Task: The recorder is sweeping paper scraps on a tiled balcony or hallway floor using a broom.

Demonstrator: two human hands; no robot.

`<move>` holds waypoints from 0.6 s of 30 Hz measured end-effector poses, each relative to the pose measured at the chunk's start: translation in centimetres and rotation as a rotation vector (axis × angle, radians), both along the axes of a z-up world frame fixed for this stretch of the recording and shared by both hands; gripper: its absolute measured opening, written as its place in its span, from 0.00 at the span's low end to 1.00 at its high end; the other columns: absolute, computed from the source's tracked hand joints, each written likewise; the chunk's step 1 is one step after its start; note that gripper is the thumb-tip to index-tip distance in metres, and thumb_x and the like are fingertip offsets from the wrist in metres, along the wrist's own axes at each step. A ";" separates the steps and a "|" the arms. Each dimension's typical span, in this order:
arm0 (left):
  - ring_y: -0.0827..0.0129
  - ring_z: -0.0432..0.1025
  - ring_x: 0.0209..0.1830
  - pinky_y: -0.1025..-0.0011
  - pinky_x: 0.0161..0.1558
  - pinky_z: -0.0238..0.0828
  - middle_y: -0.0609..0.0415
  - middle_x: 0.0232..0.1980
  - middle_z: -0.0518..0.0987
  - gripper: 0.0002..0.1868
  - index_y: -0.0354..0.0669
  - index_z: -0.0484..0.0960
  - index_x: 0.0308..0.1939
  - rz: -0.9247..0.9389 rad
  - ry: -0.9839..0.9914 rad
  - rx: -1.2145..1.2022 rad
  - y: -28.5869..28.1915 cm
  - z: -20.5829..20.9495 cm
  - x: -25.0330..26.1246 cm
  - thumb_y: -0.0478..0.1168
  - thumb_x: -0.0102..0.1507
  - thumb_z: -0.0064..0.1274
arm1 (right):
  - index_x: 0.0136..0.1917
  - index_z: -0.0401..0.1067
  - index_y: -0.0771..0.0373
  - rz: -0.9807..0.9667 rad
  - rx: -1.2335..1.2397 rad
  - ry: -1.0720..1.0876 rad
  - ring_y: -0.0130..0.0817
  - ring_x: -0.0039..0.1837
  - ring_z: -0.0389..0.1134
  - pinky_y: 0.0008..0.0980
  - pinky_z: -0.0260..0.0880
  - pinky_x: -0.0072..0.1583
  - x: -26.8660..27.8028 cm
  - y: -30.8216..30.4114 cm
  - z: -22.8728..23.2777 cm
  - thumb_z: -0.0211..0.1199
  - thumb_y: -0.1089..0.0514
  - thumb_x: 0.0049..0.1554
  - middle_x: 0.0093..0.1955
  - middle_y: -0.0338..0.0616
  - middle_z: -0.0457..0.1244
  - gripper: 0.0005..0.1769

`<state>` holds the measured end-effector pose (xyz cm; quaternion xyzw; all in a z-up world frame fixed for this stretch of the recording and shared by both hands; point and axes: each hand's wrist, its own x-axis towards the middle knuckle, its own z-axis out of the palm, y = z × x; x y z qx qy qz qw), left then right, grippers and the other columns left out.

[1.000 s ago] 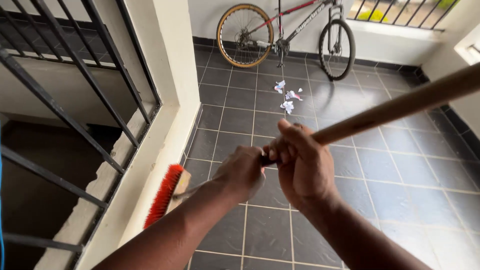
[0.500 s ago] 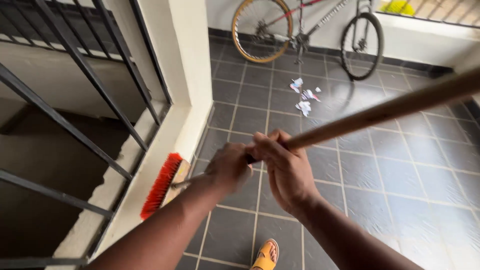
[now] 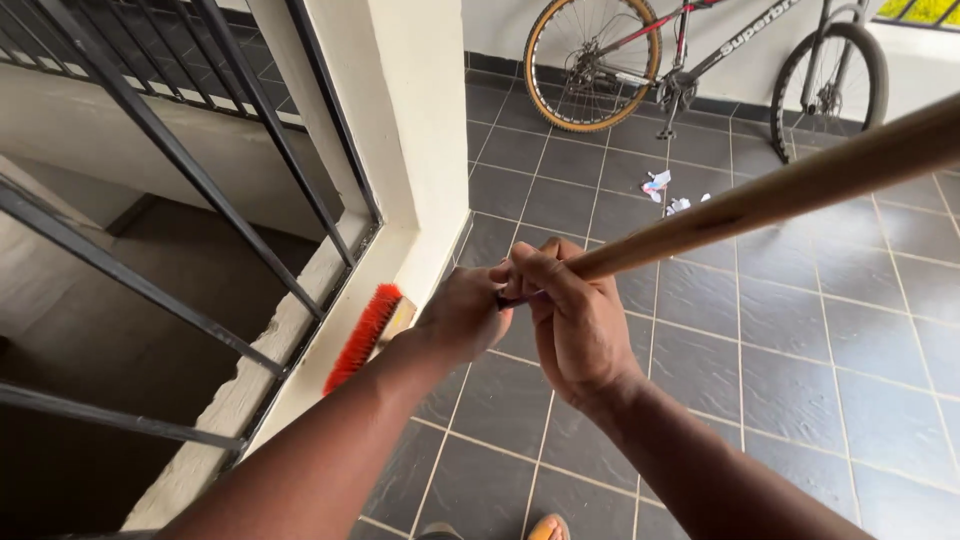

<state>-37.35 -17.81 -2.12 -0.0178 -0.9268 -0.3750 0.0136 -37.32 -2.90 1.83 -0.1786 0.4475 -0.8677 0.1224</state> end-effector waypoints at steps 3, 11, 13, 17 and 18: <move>0.53 0.80 0.31 0.56 0.35 0.74 0.42 0.29 0.82 0.09 0.42 0.81 0.38 0.040 -0.153 -0.029 -0.5 2.0 -1.8 0.41 0.63 0.48 | 0.36 0.66 0.61 0.040 0.080 -0.001 0.39 0.55 0.68 0.44 0.66 0.62 -1.7 0.1 0.4 0.62 0.57 0.61 0.37 0.43 0.62 0.13; 0.58 0.79 0.26 0.58 0.32 0.75 0.45 0.27 0.81 0.13 0.37 0.83 0.35 0.045 -0.199 -0.116 -4.3 0.4 -6.9 0.43 0.65 0.48 | 0.45 0.70 0.67 0.088 0.189 0.050 0.44 0.65 0.70 0.49 0.66 0.71 -6.6 -2.3 0.7 0.58 0.52 0.63 0.45 0.51 0.68 0.15; 0.59 0.78 0.26 0.59 0.33 0.75 0.45 0.27 0.82 0.13 0.37 0.83 0.35 0.044 -0.166 -0.136 -5.6 -0.1 -8.5 0.43 0.65 0.49 | 0.47 0.69 0.68 0.081 0.231 0.048 0.45 0.67 0.69 0.49 0.67 0.72 -8.0 -3.5 0.8 0.57 0.51 0.63 0.47 0.53 0.68 0.16; 0.59 0.80 0.29 0.58 0.35 0.76 0.47 0.28 0.82 0.11 0.42 0.85 0.36 0.082 -0.224 -0.143 -7.7 0.1 -12.4 0.44 0.65 0.50 | 0.47 0.68 0.68 0.065 0.340 0.076 0.43 0.65 0.69 0.47 0.67 0.71 -11.4 -5.7 2.4 0.56 0.50 0.64 0.49 0.55 0.69 0.17; 0.59 0.80 0.30 0.59 0.36 0.76 0.48 0.29 0.83 0.11 0.44 0.86 0.36 0.097 -0.240 -0.153 -8.5 0.2 -13.4 0.44 0.65 0.50 | 0.46 0.68 0.67 0.065 0.375 0.083 0.41 0.65 0.70 0.46 0.68 0.71 -12.4 -6.5 2.8 0.55 0.49 0.64 0.49 0.55 0.69 0.17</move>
